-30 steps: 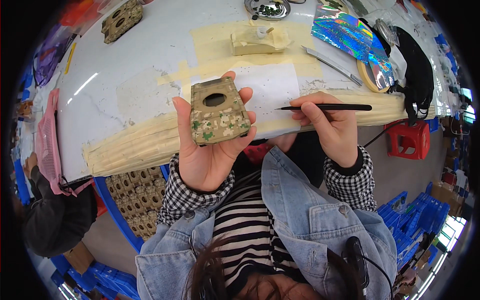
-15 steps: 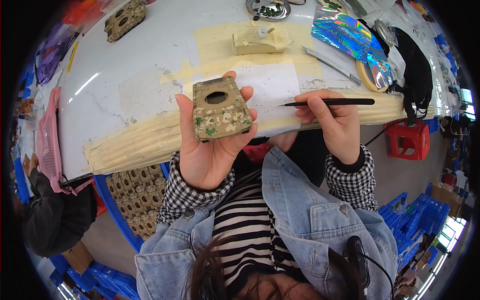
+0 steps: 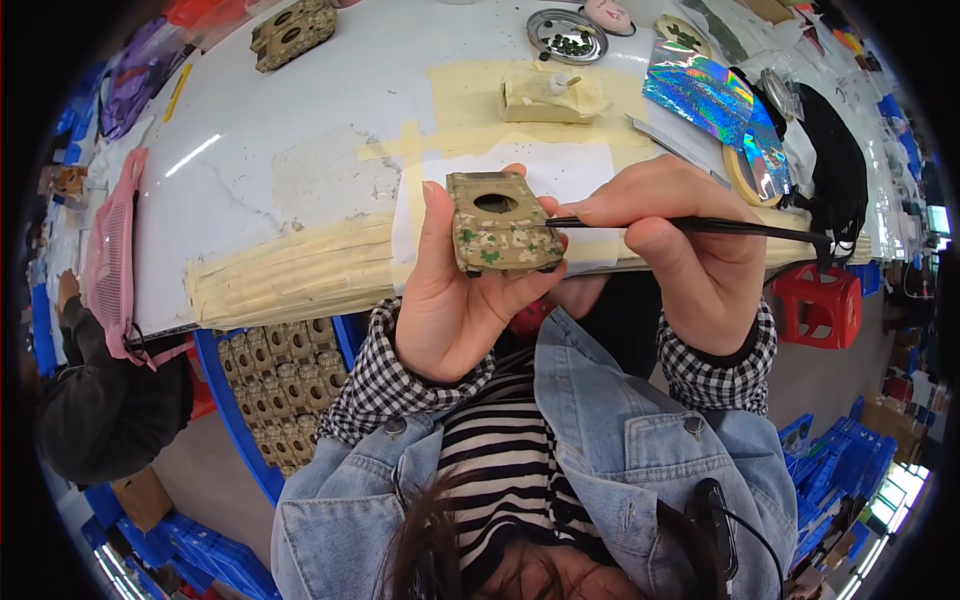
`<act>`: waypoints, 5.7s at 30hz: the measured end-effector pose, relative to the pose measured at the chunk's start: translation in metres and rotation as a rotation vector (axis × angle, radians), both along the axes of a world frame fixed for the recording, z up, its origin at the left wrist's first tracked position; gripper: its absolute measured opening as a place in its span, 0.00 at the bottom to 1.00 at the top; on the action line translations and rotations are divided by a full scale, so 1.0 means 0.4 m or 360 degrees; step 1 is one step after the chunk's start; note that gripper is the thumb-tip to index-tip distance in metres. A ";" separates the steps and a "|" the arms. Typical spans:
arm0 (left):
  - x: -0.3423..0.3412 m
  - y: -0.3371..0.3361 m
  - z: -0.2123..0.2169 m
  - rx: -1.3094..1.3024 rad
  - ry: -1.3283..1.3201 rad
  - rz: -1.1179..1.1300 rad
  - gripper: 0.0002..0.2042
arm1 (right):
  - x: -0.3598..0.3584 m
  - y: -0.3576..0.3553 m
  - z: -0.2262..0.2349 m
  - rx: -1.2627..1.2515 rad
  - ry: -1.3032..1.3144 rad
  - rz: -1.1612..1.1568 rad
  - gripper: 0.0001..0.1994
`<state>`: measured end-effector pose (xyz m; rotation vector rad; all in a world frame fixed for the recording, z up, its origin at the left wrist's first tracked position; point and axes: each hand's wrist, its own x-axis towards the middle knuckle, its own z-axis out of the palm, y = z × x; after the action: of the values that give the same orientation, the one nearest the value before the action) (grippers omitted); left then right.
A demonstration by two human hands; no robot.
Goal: Detallando una pieza de un tanque de juguete con un pincel y pinzas.
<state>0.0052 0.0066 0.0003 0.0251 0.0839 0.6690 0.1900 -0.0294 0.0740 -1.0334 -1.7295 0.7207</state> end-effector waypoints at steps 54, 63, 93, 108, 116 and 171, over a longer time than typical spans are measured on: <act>-0.002 -0.007 0.003 -0.0037 -0.0036 0.0036 0.29 | -0.022 0.009 -0.005 0.0025 -0.0062 -0.0005 0.07; -0.003 -0.006 0.003 -0.0056 -0.0060 0.0024 0.29 | -0.022 0.011 -0.009 0.0003 0.0001 -0.0005 0.07; -0.012 0.003 -0.032 -0.0065 -0.0313 -0.0008 0.36 | 0.048 0.125 -0.077 0.0540 -0.0567 -0.0860 0.05; -0.011 0.005 -0.010 -0.0103 -0.0100 -0.0010 0.31 | 0.047 0.176 -0.102 0.0717 -0.0697 -0.0950 0.05; -0.008 0.004 -0.036 -0.0114 -0.0341 -0.0026 0.36 | -0.029 0.040 -0.038 0.0252 0.0257 -0.0473 0.06; -0.025 0.027 -0.039 -0.0019 -0.0393 0.0099 0.39 | 0.040 -0.016 -0.119 -0.0228 0.0086 -0.0586 0.17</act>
<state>-0.0048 0.0174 -0.0154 -0.0720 -0.1494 0.7291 0.2061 -0.0359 0.0265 -1.3730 -1.4029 0.6336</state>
